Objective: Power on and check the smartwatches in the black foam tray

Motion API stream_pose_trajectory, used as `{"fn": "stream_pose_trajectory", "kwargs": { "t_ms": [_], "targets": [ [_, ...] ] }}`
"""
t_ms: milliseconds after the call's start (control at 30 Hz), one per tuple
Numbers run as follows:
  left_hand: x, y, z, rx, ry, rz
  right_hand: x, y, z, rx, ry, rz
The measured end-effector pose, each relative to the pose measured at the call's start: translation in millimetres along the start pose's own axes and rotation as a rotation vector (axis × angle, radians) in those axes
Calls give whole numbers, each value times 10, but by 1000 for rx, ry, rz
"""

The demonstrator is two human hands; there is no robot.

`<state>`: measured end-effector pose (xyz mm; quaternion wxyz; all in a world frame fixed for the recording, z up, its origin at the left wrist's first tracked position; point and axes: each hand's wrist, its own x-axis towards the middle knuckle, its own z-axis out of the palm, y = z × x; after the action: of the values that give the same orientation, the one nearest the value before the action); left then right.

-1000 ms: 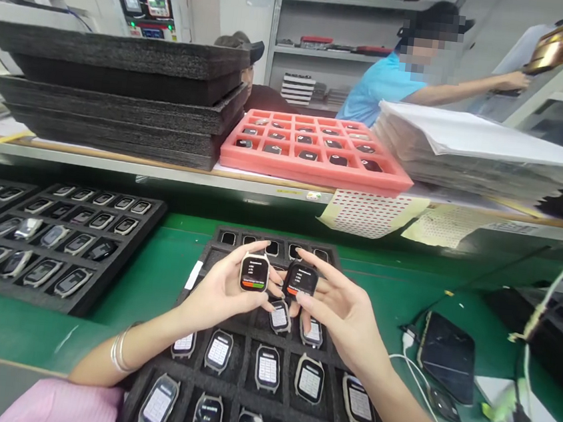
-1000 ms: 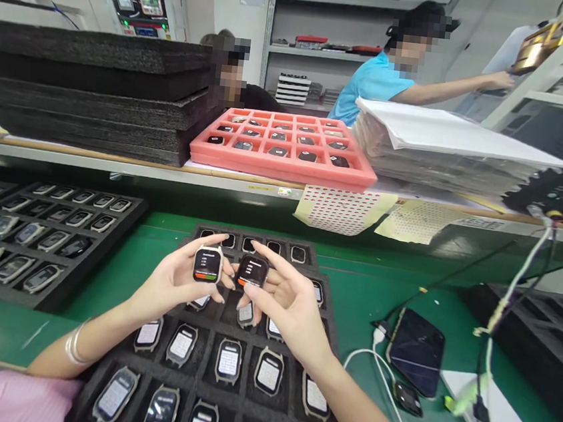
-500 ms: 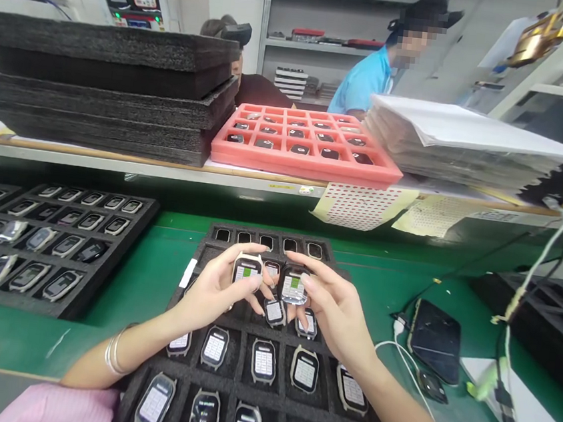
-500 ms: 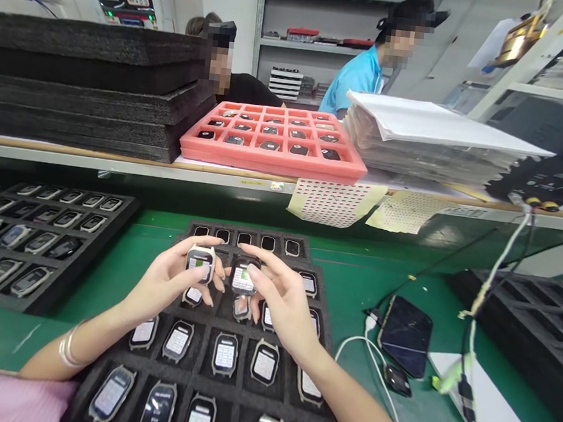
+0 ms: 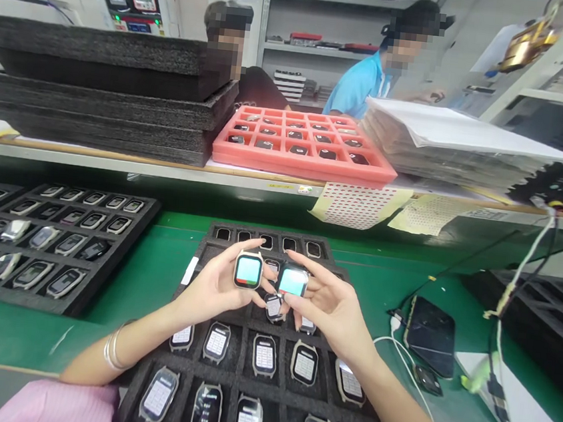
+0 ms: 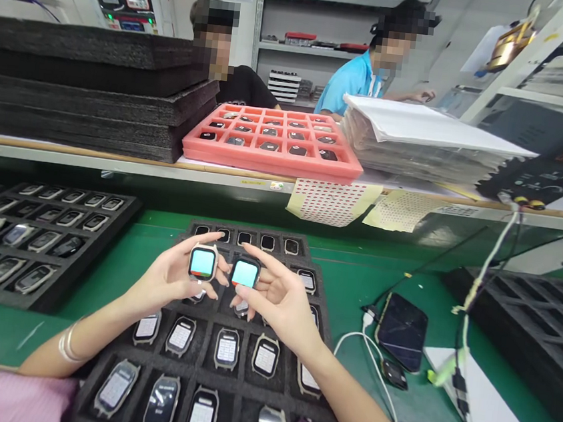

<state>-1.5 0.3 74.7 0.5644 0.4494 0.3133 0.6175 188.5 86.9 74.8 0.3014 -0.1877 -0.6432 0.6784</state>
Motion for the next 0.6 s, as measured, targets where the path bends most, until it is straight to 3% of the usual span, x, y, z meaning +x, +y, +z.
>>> {"fn": "stream_pose_trajectory", "kwargs": {
  "t_ms": [200, 367, 500, 600],
  "targets": [
    [-115, -2, -129, 63, 87, -62, 106, 47, 81, -100, -146, 70],
    [-232, 2, -333, 68, 138, -36, 579, 315, 142, -746, -231, -50],
    [-238, -70, -528, 129, 144, -30, 998, 537, 189, -1012, -201, -160],
    [-192, -143, -717, 487, 107, 26, 1142, 630, 189, -1154, -254, -215]
  ]
}}
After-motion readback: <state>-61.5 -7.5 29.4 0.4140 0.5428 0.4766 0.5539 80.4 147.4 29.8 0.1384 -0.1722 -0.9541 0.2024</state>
